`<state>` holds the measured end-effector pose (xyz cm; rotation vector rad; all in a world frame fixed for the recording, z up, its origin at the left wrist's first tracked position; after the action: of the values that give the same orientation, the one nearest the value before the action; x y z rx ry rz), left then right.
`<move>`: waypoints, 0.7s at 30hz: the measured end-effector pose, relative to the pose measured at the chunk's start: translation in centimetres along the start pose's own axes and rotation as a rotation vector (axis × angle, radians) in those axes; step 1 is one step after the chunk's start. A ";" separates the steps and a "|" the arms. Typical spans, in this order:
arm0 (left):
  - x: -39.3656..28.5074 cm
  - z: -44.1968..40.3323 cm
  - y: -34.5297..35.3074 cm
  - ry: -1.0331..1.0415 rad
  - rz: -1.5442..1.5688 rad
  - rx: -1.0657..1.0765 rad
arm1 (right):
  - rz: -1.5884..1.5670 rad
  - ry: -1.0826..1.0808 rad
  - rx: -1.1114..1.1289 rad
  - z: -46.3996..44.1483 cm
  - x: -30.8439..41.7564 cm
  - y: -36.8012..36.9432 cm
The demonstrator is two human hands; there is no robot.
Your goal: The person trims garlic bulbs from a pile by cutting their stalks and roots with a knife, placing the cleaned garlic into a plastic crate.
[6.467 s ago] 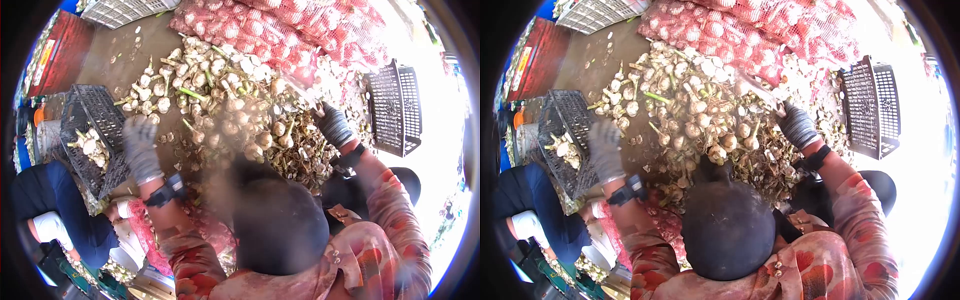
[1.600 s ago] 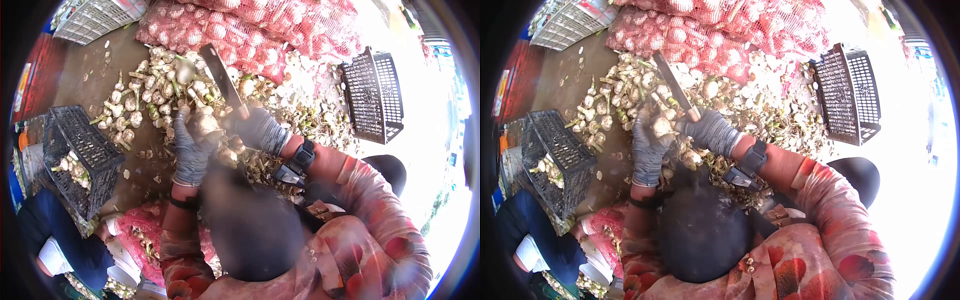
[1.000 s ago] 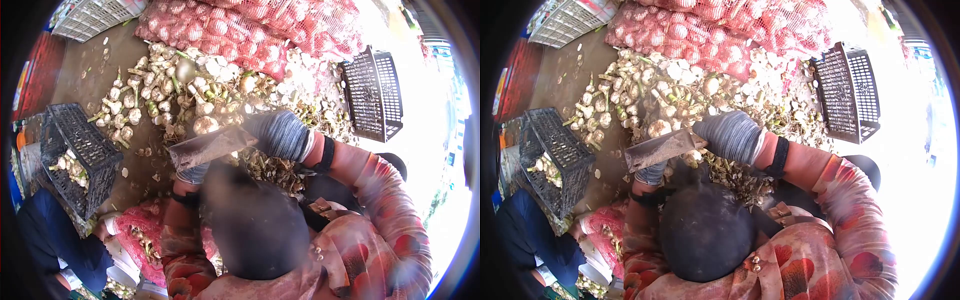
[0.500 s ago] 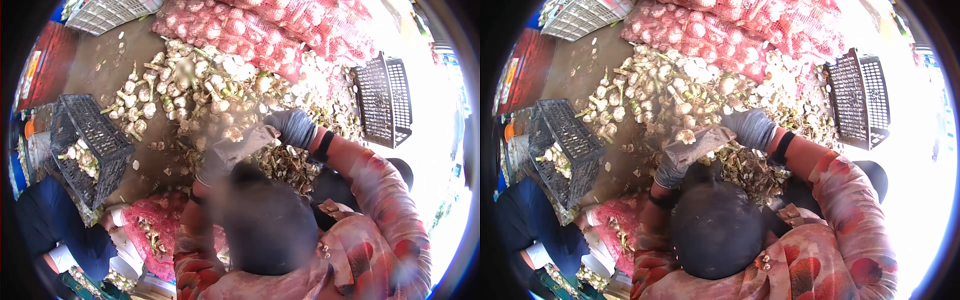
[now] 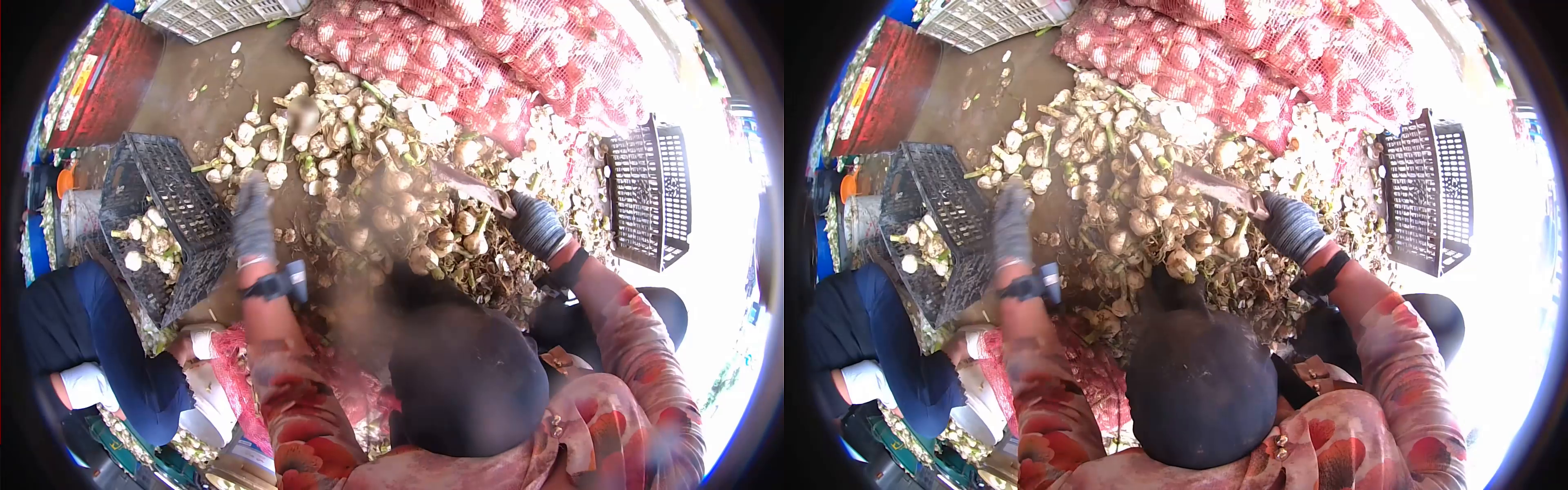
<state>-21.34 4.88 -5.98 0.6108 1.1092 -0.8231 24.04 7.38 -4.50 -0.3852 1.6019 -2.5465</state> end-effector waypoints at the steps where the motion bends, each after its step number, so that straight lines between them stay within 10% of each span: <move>1: 6.2 -5.0 -0.8 0.288 -0.407 0.191 | -0.020 -0.034 -0.012 0.2 0.3 0.2; 7: 13.7 -8.8 4.8 0.120 -0.544 0.091 | 0.019 -0.027 0.055 0.6 1.2 -0.9; 10: 15.0 -9.5 3.3 -0.076 0.084 0.052 | 0.012 -0.016 0.071 0.4 0.9 -0.9; 14: 6.5 -0.9 5.6 0.186 -0.917 0.161 | -0.015 -0.038 0.064 0.0 2.4 -1.1; 16: 6.0 1.1 6.8 0.152 -0.051 0.381 | -0.065 -0.151 0.051 -0.2 4.0 -1.4; 18: 6.1 2.1 6.1 -0.363 0.738 0.277 | -0.028 -0.200 0.032 0.0 5.3 -2.5; 21: 0.2 4.0 4.7 -0.183 1.061 0.366 | -0.042 -0.227 -0.046 0.3 4.8 -3.2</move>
<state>-15.27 4.38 -4.72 1.2462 0.3368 -0.1291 19.60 7.46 -0.73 -0.6915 1.5849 -2.3962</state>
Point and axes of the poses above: each hand's wrist, its own z-axis away from the middle knuckle, its own y-axis out of the palm, x = y × z, the point moved 4 cm from there along -z, towards the middle knuckle, and after that the axes turned 11 degrees about z, right-handed, at the moved point
